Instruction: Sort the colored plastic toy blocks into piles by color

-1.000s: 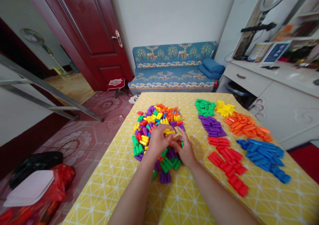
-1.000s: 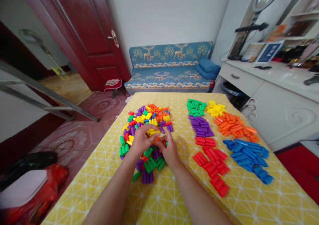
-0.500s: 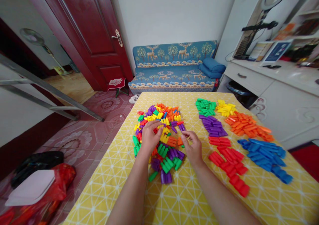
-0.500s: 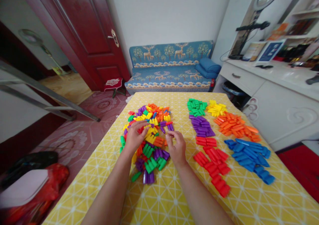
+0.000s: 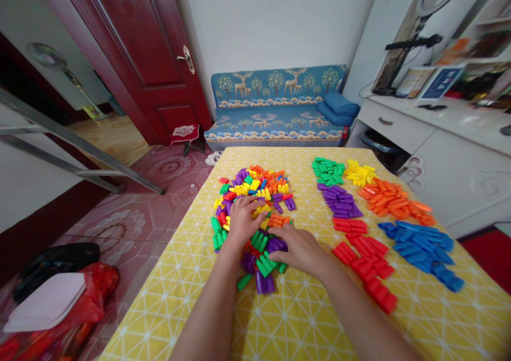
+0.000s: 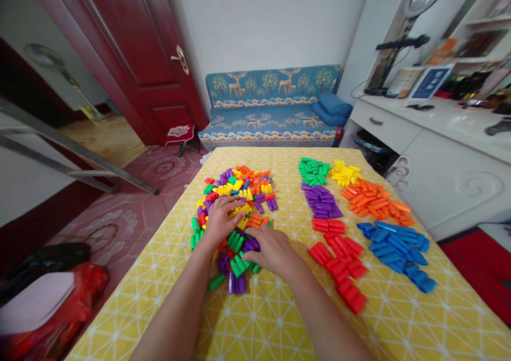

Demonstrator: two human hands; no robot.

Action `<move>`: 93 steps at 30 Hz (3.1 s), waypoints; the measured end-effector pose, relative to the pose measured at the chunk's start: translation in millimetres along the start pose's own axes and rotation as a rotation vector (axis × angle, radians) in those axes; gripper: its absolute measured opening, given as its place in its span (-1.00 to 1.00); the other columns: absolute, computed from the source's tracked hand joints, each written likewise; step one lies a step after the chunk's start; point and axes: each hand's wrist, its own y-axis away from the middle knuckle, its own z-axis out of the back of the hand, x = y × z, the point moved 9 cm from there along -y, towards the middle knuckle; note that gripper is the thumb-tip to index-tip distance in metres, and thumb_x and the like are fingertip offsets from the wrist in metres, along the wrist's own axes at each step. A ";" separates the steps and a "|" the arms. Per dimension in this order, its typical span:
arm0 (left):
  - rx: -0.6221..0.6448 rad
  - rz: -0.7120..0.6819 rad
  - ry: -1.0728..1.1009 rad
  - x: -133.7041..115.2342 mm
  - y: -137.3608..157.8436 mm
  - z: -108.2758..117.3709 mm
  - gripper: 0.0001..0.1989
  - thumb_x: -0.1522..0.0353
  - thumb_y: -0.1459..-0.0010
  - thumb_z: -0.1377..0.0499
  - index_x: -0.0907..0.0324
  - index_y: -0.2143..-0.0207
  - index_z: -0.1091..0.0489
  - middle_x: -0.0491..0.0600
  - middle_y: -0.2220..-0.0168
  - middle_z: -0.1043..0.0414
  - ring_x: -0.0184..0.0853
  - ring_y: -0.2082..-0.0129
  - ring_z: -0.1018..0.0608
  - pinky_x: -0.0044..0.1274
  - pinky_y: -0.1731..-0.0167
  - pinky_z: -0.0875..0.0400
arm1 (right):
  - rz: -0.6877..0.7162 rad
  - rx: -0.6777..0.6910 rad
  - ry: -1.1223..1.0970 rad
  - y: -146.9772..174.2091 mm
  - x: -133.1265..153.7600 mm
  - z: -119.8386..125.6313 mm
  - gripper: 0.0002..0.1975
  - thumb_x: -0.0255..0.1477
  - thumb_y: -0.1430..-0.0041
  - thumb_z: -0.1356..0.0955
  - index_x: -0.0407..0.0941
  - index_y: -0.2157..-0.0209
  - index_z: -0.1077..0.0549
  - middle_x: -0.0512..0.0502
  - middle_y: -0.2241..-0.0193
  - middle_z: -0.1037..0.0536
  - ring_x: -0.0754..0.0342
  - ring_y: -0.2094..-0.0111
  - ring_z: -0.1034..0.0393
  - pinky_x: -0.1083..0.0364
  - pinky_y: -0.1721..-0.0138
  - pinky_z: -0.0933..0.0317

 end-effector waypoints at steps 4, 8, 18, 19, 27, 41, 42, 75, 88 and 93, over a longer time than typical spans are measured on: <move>0.004 -0.011 -0.004 1.2 -0.5 -1.8 -0.75 0.23 -0.15 -0.23 -0.02 0.10 -0.54 -0.05 -0.01 -0.48 -0.16 -0.04 -0.42 -0.27 -0.08 -0.27 | -0.012 -0.028 -0.044 -7.7 4.4 -11.3 -0.59 -0.25 -0.10 -0.38 0.01 -0.01 -0.45 -0.11 0.06 -0.53 -0.09 0.12 -0.45 0.06 0.17 -0.19; 0.005 -0.013 0.003 1.6 -0.5 -1.8 -0.76 0.27 -0.15 -0.23 -0.02 0.11 -0.53 -0.05 -0.02 -0.48 -0.15 -0.04 -0.42 -0.25 -0.08 -0.27 | -0.037 -0.062 -0.058 -9.2 0.5 -11.0 -0.68 -0.47 -0.05 -0.34 -0.01 0.11 -0.46 -0.04 0.15 -0.57 -0.02 0.17 -0.46 0.11 0.25 -0.15; -0.006 -0.008 0.007 2.3 0.2 -1.4 -0.76 0.26 -0.15 -0.23 -0.02 0.11 -0.53 -0.04 -0.01 -0.48 -0.15 -0.04 -0.42 -0.25 -0.07 -0.29 | -0.083 -0.060 -0.039 -6.8 -2.9 -7.5 -0.71 -0.41 0.02 -0.43 0.01 0.19 -0.50 0.00 0.33 -0.60 0.00 0.30 -0.46 0.14 0.37 -0.05; -0.005 -0.008 0.008 2.5 0.2 -1.6 -0.76 0.26 -0.15 -0.23 -0.02 0.11 -0.53 -0.04 -0.01 -0.48 -0.15 -0.04 -0.42 -0.25 -0.08 -0.28 | -0.079 -0.057 -0.040 -6.5 -2.6 -6.6 -0.70 -0.40 0.02 -0.43 0.01 0.18 -0.50 -0.01 0.33 -0.60 0.00 0.31 -0.45 0.14 0.38 -0.04; 0.003 -0.017 0.010 4.1 -0.1 -3.3 -0.77 0.27 -0.16 -0.22 -0.02 0.11 -0.53 -0.06 0.00 -0.49 -0.16 -0.04 -0.42 -0.25 -0.09 -0.27 | -0.047 0.037 -0.051 -3.8 -0.1 -7.4 -0.73 -0.44 0.09 -0.43 0.01 0.26 -0.54 0.00 0.32 -0.61 0.01 0.28 -0.45 0.16 0.38 -0.01; -0.004 -0.010 0.002 6.6 0.1 -3.5 -0.77 0.27 -0.16 -0.21 -0.04 0.12 -0.54 -0.06 -0.01 -0.48 -0.16 -0.04 -0.42 -0.26 -0.09 -0.28 | -0.251 -0.180 -0.011 -4.5 -55.4 27.0 -0.72 -0.30 -0.03 -0.42 -0.03 0.17 -0.49 -0.06 0.35 -0.59 0.01 0.34 -0.44 0.15 0.42 -0.03; -0.003 -0.011 0.000 6.8 0.0 -3.7 -0.77 0.26 -0.16 -0.21 -0.03 0.12 -0.54 -0.06 0.00 -0.49 -0.16 -0.04 -0.42 -0.26 -0.09 -0.28 | -0.255 -0.203 -0.031 -3.0 -58.2 30.1 -0.66 -0.31 -0.03 -0.43 -0.03 0.11 -0.48 -0.06 0.33 -0.59 0.01 0.33 -0.45 0.15 0.40 -0.06; -0.015 -0.027 0.004 8.5 -0.3 -5.4 -0.77 0.28 -0.16 -0.21 -0.03 0.12 -0.54 -0.06 0.00 -0.49 -0.17 -0.04 -0.44 -0.26 -0.09 -0.29 | -0.804 -0.527 -0.165 58.0 -253.0 67.5 -0.30 -0.44 -0.08 -0.27 -0.34 -0.27 -0.13 -0.49 -0.12 -0.38 -0.26 -0.12 -0.33 -0.14 -0.11 -0.20; -0.014 -0.026 0.001 8.1 -0.4 -5.6 -0.79 0.28 -0.17 -0.21 -0.03 0.13 -0.54 -0.10 0.00 -0.50 -0.19 -0.03 -0.44 -0.28 -0.09 -0.29 | -0.613 -0.554 -0.231 45.0 -248.3 60.6 -0.60 -0.46 0.04 -0.30 -0.07 0.09 -0.45 -0.17 0.27 -0.61 -0.17 0.16 -0.50 -0.02 0.12 -0.33; -0.015 -0.025 0.005 7.4 -0.4 -5.0 -0.79 0.29 -0.17 -0.21 -0.03 0.13 -0.54 -0.09 0.00 -0.49 -0.19 -0.04 -0.44 -0.28 -0.09 -0.29 | -0.601 -0.588 -0.235 44.0 -242.2 63.5 -0.55 -0.48 0.05 -0.29 -0.07 0.04 -0.43 -0.17 0.28 -0.61 -0.16 0.18 -0.51 0.02 0.15 -0.33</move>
